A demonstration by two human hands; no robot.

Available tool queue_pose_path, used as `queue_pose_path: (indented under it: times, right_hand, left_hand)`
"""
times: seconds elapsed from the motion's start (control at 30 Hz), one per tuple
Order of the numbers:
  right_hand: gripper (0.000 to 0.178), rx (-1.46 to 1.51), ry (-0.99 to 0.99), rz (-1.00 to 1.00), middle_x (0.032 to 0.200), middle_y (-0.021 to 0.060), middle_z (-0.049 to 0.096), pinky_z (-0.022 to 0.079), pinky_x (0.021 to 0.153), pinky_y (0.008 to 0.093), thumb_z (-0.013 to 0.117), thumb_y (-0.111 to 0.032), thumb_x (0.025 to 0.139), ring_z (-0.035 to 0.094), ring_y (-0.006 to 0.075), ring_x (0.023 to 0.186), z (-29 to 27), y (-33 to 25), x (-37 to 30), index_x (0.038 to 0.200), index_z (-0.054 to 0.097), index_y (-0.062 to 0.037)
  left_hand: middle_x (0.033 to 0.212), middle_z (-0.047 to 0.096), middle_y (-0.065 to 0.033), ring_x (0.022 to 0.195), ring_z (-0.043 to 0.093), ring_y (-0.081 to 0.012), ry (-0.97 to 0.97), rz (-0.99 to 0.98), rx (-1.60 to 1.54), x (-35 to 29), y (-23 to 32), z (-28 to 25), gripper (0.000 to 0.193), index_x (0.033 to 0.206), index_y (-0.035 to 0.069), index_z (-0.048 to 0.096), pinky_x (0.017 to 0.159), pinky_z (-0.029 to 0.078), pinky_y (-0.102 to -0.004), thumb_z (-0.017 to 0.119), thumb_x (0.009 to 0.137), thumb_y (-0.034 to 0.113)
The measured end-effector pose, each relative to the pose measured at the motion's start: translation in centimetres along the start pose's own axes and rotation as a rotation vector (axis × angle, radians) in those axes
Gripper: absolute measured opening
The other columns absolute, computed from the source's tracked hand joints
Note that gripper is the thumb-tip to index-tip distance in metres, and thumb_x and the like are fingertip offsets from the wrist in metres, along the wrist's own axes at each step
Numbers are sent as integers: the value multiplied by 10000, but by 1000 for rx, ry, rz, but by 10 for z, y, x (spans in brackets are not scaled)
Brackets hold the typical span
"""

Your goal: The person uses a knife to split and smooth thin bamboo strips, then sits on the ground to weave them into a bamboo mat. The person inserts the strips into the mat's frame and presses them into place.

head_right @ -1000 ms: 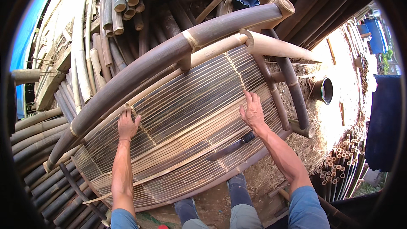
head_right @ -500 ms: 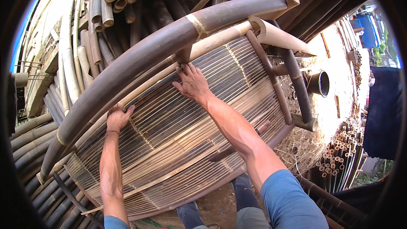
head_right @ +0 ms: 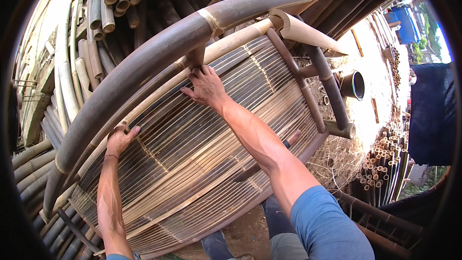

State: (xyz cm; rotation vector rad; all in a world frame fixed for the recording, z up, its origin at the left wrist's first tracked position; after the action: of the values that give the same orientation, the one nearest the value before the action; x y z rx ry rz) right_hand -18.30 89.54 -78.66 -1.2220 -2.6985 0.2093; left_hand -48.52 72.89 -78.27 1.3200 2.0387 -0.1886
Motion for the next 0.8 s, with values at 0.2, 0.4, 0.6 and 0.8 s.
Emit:
queue_pose_path:
  times: [0.2, 0.4, 0.6, 0.8]
  right_hand:
    - [501, 126, -61, 26, 1085, 106, 603, 308, 1027, 391, 472, -509, 949, 479, 264, 1113, -13, -1, 16, 970, 699, -63]
    - [461, 139, -141, 62, 850, 103, 656, 326, 968, 389, 464, -415, 938, 530, 248, 1021, -32, -9, 11, 772, 714, -65]
    - [442, 30, 26, 10, 459, 49, 535, 405, 598, 360, 602, -362, 818, 536, 217, 544, -119, -37, -24, 489, 607, -67]
    - [342, 80, -81, 155, 585, 71, 566, 424, 643, 375, 624, -352, 802, 552, 212, 618, -98, -36, -100, 630, 640, -58]
  left_hand:
    - [641, 630, -229, 688, 636, -418, 292, 170, 129, -35, 3, -17, 749, 741, 6, 645, 686, 494, -502, 362, 920, 676]
    - [625, 592, -231, 668, 625, -421, 253, 197, 106, -67, -3, -17, 786, 693, 8, 562, 636, 479, -482, 359, 875, 746]
    - [571, 506, -216, 595, 551, -413, 118, 227, -15, -110, -23, -27, 751, 627, 22, 521, 555, 424, -470, 418, 858, 729]
    - [659, 589, -243, 677, 585, -441, -10, 232, -10, -112, 5, 19, 638, 677, 24, 578, 618, 441, -503, 514, 859, 632]
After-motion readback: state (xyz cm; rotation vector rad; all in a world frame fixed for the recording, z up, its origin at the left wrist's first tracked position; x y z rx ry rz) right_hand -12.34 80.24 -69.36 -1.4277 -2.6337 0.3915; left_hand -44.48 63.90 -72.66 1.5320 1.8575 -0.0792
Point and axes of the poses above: each hand's wrist, its own x-axis towards the middle knuckle, its own z-axis out of the palm, y = z × x, the point moved 4 cm from there along x, towards the middle knuckle
